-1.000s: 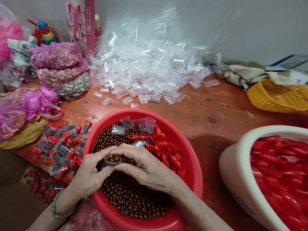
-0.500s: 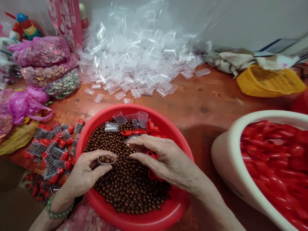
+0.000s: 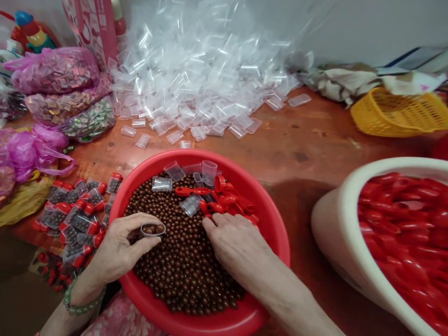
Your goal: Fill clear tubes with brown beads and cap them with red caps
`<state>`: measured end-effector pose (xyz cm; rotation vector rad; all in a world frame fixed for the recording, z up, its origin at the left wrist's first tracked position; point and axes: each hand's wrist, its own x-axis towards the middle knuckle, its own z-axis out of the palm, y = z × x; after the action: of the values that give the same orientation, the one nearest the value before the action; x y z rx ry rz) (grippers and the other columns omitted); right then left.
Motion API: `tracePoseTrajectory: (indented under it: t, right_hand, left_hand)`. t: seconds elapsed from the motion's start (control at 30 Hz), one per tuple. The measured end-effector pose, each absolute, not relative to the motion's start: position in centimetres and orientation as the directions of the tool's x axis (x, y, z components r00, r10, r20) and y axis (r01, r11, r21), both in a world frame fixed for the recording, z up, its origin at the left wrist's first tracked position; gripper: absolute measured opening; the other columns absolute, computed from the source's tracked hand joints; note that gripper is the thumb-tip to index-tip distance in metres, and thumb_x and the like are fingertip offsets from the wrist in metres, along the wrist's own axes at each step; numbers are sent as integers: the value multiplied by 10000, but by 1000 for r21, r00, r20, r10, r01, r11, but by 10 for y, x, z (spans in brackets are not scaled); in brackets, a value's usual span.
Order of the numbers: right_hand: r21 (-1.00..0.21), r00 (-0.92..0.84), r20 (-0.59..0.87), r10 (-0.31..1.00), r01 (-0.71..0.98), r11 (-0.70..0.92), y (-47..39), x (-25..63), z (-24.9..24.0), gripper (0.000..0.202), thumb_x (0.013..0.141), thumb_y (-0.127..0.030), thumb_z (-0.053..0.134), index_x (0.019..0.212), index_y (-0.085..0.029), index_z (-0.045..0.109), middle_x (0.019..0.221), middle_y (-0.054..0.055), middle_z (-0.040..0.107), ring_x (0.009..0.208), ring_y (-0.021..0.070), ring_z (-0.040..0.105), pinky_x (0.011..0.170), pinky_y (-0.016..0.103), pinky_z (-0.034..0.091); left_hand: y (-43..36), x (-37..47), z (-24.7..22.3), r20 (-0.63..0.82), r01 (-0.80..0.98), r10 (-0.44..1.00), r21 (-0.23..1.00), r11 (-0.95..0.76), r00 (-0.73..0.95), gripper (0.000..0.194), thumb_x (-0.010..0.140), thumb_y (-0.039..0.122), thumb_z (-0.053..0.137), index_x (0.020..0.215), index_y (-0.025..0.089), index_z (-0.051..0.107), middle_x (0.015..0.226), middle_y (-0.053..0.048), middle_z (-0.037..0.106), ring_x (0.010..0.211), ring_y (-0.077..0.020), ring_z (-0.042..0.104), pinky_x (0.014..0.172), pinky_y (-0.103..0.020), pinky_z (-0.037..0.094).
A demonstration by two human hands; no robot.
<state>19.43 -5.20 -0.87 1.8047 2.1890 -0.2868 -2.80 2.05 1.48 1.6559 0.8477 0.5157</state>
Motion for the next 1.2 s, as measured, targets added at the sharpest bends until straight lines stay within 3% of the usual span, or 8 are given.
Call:
tracePoseTrajectory:
  t: [0.1, 0.23, 0.33, 0.47, 0.57, 0.73, 0.97, 1.2]
  right_hand:
    - [12, -172, -317, 933, 983, 186, -54, 196, -10, 269, 767, 4, 461, 863, -157, 654, 787, 96, 680, 707, 246, 649, 677, 361, 479]
    - [-372, -170, -103, 980, 920, 121, -61, 208, -5, 227, 896, -176, 470, 1030, -167, 653, 901, 99, 696, 798, 231, 662, 725, 363, 526]
    - [-705, 0, 57, 998, 708, 41, -63, 208, 6, 285, 905, -339, 541, 1151, -231, 636, 1047, 66, 699, 941, 215, 666, 790, 322, 550]
    - [-956, 301, -39, 953, 266, -123, -62, 191, 20, 251, 837, -382, 652, 1076, -313, 689, 1026, 8, 689, 740, 145, 681, 642, 250, 581]
    - [-995, 361, -92, 928, 3, -100, -62, 175, 25, 170, 800, -333, 704, 967, -297, 710, 1024, 0, 656, 706, 127, 688, 641, 246, 608]
    - [-998, 397, -37, 917, -60, -14, -68, 162, 24, 124, 795, -267, 716, 918, -280, 706, 944, -18, 672, 672, 105, 695, 649, 209, 607]
    - [-962, 290, 96, 952, 274, 14, -81, 160, 14, 143, 791, -277, 711, 929, -242, 721, 872, 24, 741, 768, 160, 711, 704, 238, 597]
    - [-851, 5, 92, 996, 519, 76, -81, 166, 18, 502, 864, -208, 612, 1352, -224, 499, 1061, 62, 747, 842, 157, 734, 789, 261, 595]
  left_hand:
    - [16, -28, 16, -154, 243, 755, 970, -7, 637, 167, 831, 181, 639, 986, 167, 699, 942, -44, 717, 848, -145, 655, 790, -241, 509]
    - [11, -28, 20, -233, 59, 678, 961, 270, 697, 171, 822, 192, 642, 984, 149, 677, 893, -61, 706, 802, -158, 675, 738, -249, 529]
    - [8, -27, 24, -172, -49, 651, 951, 307, 739, 107, 821, 178, 644, 916, 134, 663, 883, -71, 685, 815, -162, 670, 756, -261, 530]
    - [2, -24, 25, -80, -76, 680, 978, 196, 729, 77, 852, 157, 607, 920, 132, 634, 969, -85, 661, 913, -173, 641, 848, -304, 511]
    - [-4, -23, 26, -130, -76, 698, 963, 257, 705, 101, 881, 185, 587, 970, 142, 607, 973, -73, 650, 924, -166, 646, 866, -310, 511]
    - [-11, -19, 21, -185, -128, 735, 929, 347, 652, 141, 849, 231, 649, 945, 146, 590, 992, -61, 652, 891, -147, 676, 841, -267, 519]
    - [-12, -11, 9, -314, -154, 812, 887, 436, 492, 262, 804, 307, 688, 973, 124, 604, 835, -44, 684, 747, -135, 663, 760, -260, 533]
    - [-13, -12, 14, -158, 118, 878, 986, 117, 452, 93, 804, 214, 648, 861, 140, 651, 758, -6, 649, 687, -104, 567, 670, -210, 451]
